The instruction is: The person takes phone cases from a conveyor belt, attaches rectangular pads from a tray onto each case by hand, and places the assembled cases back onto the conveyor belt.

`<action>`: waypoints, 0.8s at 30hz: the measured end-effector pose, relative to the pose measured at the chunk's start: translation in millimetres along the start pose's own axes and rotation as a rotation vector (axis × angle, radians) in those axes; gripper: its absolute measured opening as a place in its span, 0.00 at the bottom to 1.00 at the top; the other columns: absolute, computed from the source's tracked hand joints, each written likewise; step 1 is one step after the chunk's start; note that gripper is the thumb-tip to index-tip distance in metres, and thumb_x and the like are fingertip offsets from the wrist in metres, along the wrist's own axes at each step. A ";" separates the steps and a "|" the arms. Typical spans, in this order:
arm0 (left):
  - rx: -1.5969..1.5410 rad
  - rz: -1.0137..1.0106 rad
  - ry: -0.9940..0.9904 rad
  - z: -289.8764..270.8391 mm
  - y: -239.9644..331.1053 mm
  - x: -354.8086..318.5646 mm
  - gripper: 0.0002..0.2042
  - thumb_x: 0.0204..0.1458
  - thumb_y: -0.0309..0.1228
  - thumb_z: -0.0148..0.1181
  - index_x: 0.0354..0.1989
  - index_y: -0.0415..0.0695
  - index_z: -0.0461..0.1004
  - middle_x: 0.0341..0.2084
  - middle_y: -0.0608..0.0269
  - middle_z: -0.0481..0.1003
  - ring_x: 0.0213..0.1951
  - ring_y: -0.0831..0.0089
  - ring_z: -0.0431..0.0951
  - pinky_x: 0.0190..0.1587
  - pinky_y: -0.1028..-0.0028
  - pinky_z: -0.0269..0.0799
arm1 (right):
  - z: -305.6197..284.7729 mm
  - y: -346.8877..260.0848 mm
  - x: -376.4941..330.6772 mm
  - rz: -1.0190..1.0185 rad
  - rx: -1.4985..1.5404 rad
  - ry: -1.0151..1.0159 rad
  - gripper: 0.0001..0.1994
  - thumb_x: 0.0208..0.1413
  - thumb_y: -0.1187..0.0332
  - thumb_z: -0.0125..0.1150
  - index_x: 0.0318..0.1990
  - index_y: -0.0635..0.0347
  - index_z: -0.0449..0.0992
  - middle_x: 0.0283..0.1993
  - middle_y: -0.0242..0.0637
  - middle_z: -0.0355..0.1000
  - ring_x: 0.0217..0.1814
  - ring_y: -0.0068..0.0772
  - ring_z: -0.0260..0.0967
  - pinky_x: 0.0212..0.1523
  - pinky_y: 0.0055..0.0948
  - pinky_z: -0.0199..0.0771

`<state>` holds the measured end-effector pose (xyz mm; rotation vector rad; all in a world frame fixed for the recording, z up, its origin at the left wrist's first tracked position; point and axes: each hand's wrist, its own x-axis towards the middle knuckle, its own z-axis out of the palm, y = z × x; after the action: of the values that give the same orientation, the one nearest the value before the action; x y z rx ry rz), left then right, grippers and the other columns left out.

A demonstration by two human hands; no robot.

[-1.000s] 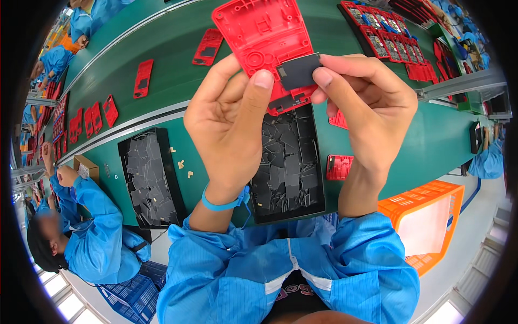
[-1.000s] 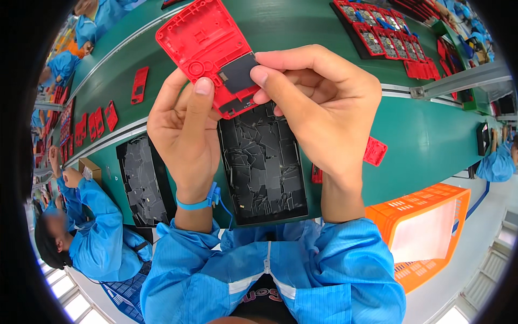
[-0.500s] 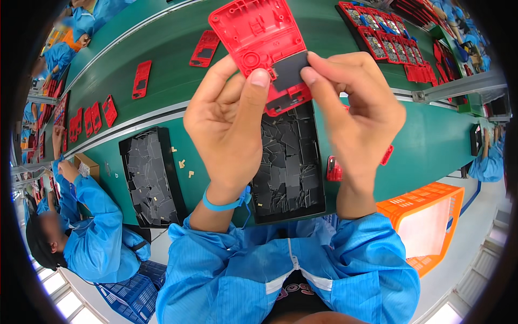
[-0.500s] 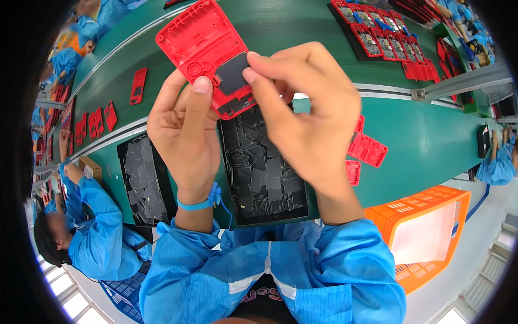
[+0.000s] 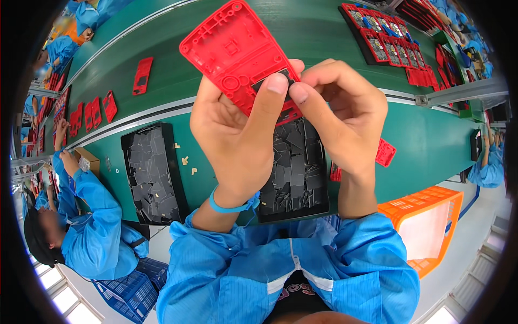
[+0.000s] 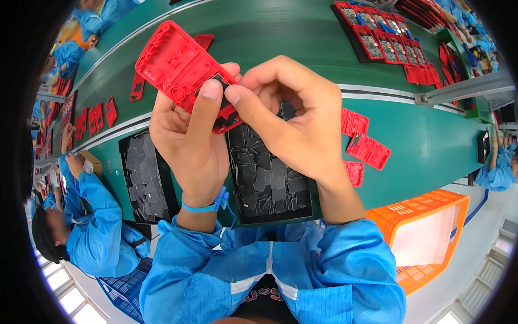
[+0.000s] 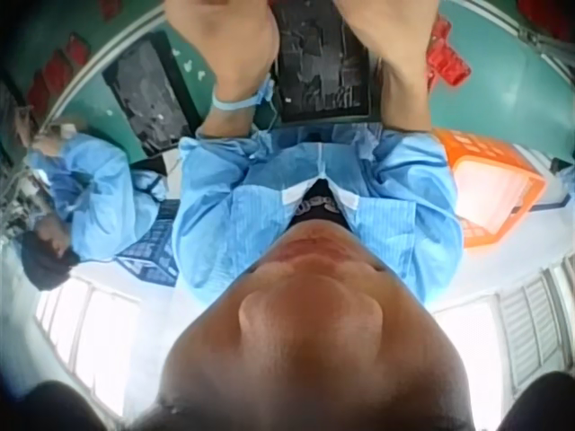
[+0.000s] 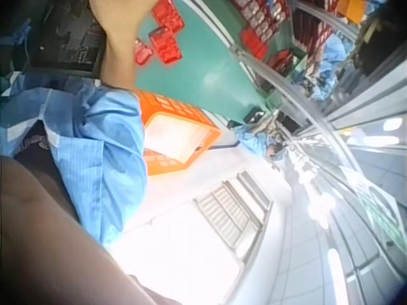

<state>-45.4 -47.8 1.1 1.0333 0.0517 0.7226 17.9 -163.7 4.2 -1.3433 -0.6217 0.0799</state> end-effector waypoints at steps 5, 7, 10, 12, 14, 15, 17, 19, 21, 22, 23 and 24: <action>0.104 0.079 0.004 3.0 -0.5 -4.0 0.14 0.61 0.22 0.60 0.54 0.31 0.72 0.43 0.45 0.82 0.43 0.67 0.84 0.48 0.70 0.81 | -2.0 5.7 4.9 -0.217 -0.177 -0.076 0.04 0.52 0.82 0.69 0.33 0.66 0.79 0.29 0.28 0.71 0.26 0.14 0.61 0.26 0.18 0.58; 0.067 0.054 -0.024 0.1 -1.0 -4.3 0.14 0.61 0.20 0.60 0.54 0.31 0.70 0.43 0.46 0.82 0.44 0.67 0.84 0.49 0.70 0.81 | -2.3 10.6 4.1 -0.280 -0.123 -0.082 0.05 0.51 0.83 0.67 0.32 0.66 0.78 0.29 0.30 0.70 0.26 0.16 0.59 0.26 0.20 0.57; 0.021 0.005 -0.058 -2.0 -0.2 -5.1 0.13 0.62 0.19 0.59 0.54 0.31 0.69 0.43 0.47 0.82 0.46 0.68 0.83 0.50 0.70 0.82 | -0.4 8.4 2.5 -0.266 -0.128 -0.063 0.05 0.50 0.83 0.67 0.31 0.65 0.77 0.29 0.30 0.69 0.25 0.17 0.59 0.26 0.20 0.57; 0.007 -0.018 -0.068 -0.9 3.9 -5.6 0.13 0.62 0.19 0.59 0.54 0.31 0.69 0.43 0.47 0.82 0.46 0.68 0.83 0.50 0.70 0.81 | 1.7 4.1 0.6 -0.273 -0.134 -0.047 0.05 0.51 0.83 0.67 0.30 0.65 0.77 0.29 0.30 0.69 0.25 0.17 0.58 0.26 0.20 0.57; -0.015 -0.011 -0.071 1.7 3.9 -3.4 0.13 0.62 0.20 0.59 0.54 0.32 0.70 0.44 0.49 0.82 0.47 0.69 0.83 0.52 0.70 0.80 | 3.1 6.2 0.7 -0.278 -0.141 -0.031 0.05 0.51 0.83 0.67 0.30 0.65 0.76 0.28 0.30 0.69 0.25 0.17 0.58 0.26 0.21 0.57; 0.030 -0.031 -0.075 1.4 1.9 -1.3 0.14 0.63 0.22 0.58 0.56 0.32 0.69 0.45 0.48 0.82 0.46 0.68 0.83 0.51 0.69 0.80 | 4.2 11.5 2.4 -0.270 -0.127 -0.003 0.06 0.52 0.82 0.66 0.30 0.65 0.75 0.28 0.30 0.69 0.25 0.16 0.58 0.26 0.21 0.57; 0.098 -0.061 -0.154 -5.1 -2.4 6.0 0.15 0.65 0.25 0.57 0.57 0.33 0.69 0.47 0.47 0.81 0.46 0.67 0.83 0.52 0.68 0.79 | 1.3 18.3 4.5 -0.259 -0.107 0.018 0.07 0.57 0.79 0.66 0.29 0.64 0.73 0.26 0.26 0.67 0.24 0.12 0.56 0.25 0.19 0.55; 0.081 -0.126 -0.219 -11.4 3.3 15.9 0.13 0.64 0.21 0.58 0.56 0.32 0.70 0.46 0.51 0.82 0.49 0.71 0.82 0.55 0.71 0.77 | -4.5 17.8 7.5 -0.097 -0.117 -0.020 0.08 0.59 0.76 0.67 0.29 0.63 0.74 0.22 0.20 0.64 0.24 0.08 0.54 0.24 0.17 0.53; 0.208 -0.154 -0.141 -17.1 -3.9 22.3 0.19 0.63 0.27 0.61 0.59 0.31 0.68 0.43 0.54 0.81 0.46 0.75 0.80 0.51 0.74 0.76 | -13.1 24.1 19.9 0.139 -0.168 0.044 0.12 0.64 0.69 0.64 0.29 0.66 0.77 0.21 0.19 0.66 0.24 0.07 0.55 0.24 0.17 0.53; 0.358 -0.150 -0.116 -26.9 -2.5 27.2 0.22 0.63 0.29 0.63 0.61 0.31 0.67 0.41 0.56 0.81 0.44 0.77 0.80 0.48 0.75 0.76 | -20.5 33.6 35.4 0.166 -0.270 0.037 0.14 0.64 0.65 0.64 0.29 0.67 0.78 0.21 0.23 0.69 0.22 0.11 0.60 0.24 0.20 0.58; 0.554 -0.187 -0.097 -35.2 -0.3 31.4 0.22 0.61 0.33 0.65 0.58 0.31 0.71 0.39 0.57 0.81 0.40 0.77 0.79 0.41 0.77 0.76 | -33.0 52.4 52.0 0.244 -0.392 0.021 0.14 0.64 0.65 0.64 0.29 0.68 0.79 0.21 0.27 0.72 0.22 0.14 0.64 0.25 0.21 0.62; 0.549 -0.183 -0.105 -43.0 -4.3 34.8 0.22 0.61 0.33 0.65 0.58 0.31 0.71 0.39 0.57 0.81 0.40 0.77 0.79 0.41 0.77 0.76 | -43.6 76.3 66.8 0.321 -0.514 0.006 0.15 0.63 0.65 0.64 0.29 0.68 0.79 0.22 0.32 0.75 0.22 0.18 0.69 0.26 0.22 0.66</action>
<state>-32.1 3.4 -15.2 1.5665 0.2616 0.4922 116.3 -156.5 -45.3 -1.9350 -0.4286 0.1842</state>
